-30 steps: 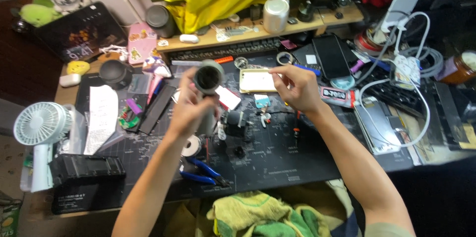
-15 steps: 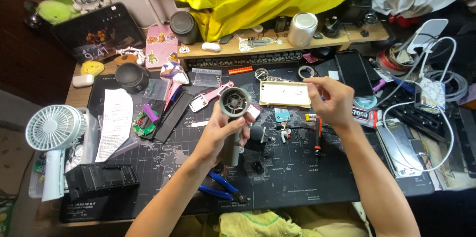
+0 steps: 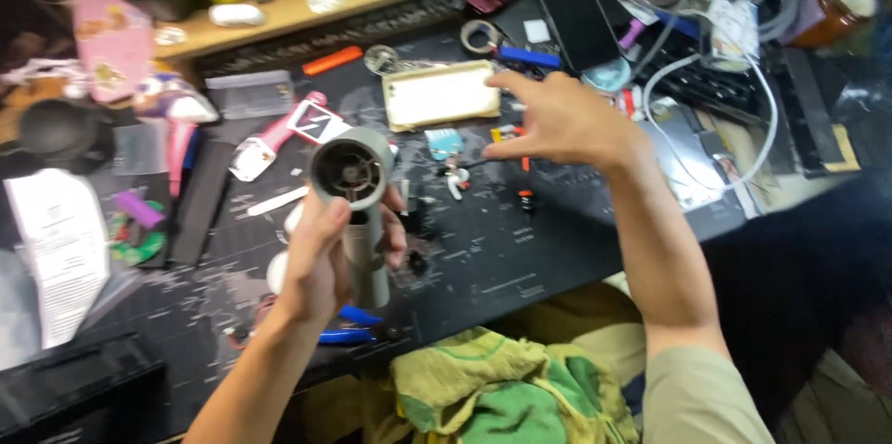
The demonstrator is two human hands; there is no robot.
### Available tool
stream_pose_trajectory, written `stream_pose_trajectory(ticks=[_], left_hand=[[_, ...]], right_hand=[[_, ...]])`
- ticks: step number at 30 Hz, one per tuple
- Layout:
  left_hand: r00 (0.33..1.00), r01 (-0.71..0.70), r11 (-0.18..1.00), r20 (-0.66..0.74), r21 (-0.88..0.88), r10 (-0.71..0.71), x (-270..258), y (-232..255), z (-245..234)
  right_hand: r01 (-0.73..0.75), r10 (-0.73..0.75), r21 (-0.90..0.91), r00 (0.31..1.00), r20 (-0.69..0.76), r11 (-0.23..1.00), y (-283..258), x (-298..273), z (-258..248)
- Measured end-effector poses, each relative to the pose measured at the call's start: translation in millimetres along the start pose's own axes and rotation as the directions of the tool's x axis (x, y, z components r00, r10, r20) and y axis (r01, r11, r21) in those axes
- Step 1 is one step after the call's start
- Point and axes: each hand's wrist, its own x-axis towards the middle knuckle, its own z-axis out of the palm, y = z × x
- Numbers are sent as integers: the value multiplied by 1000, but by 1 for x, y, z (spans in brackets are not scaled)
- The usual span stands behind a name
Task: The person disassembles a small cylindrical electronic device using a screwdriver and tweezers. They remove the outer casing, unscrew internal components, and carefully manipulate wires and parts with tweezers on a cluttered workbench.
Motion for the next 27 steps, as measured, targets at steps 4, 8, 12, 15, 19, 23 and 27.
stream_pose_trajectory(ticks=[4, 8, 12, 15, 19, 23, 27], left_hand=[[999, -34, 998, 4, 50, 34, 0, -5, 4], [997, 2, 1000, 79, -11, -2, -6, -14, 4], [970, 96, 995, 223, 0, -94, -16, -26, 5], [927, 202, 978, 309, 60, -211, -16, -26, 22], [928, 252, 960, 251, 122, -276, -17, -27, 36], [913, 333, 941, 228, 59, -338, -6, -6, 51], [949, 260, 966, 180, 7, -257, 3, 2, 52]], right_hand=[[-19, 25, -79, 997, 77, 997, 2, 1, 16], [-10, 21, -162, 998, 66, 987, 18, 9, 17], [19, -4, -154, 995, 99, 988, 27, 11, 15], [81, -85, 54, 994, 69, 995, 31, 8, 12], [355, -301, 328, 932, -203, 875, 34, -8, -18], [490, -241, 411, 817, -524, 769, 22, -21, -33], [763, -106, 462, 561, -821, 452, 35, -4, -8]])
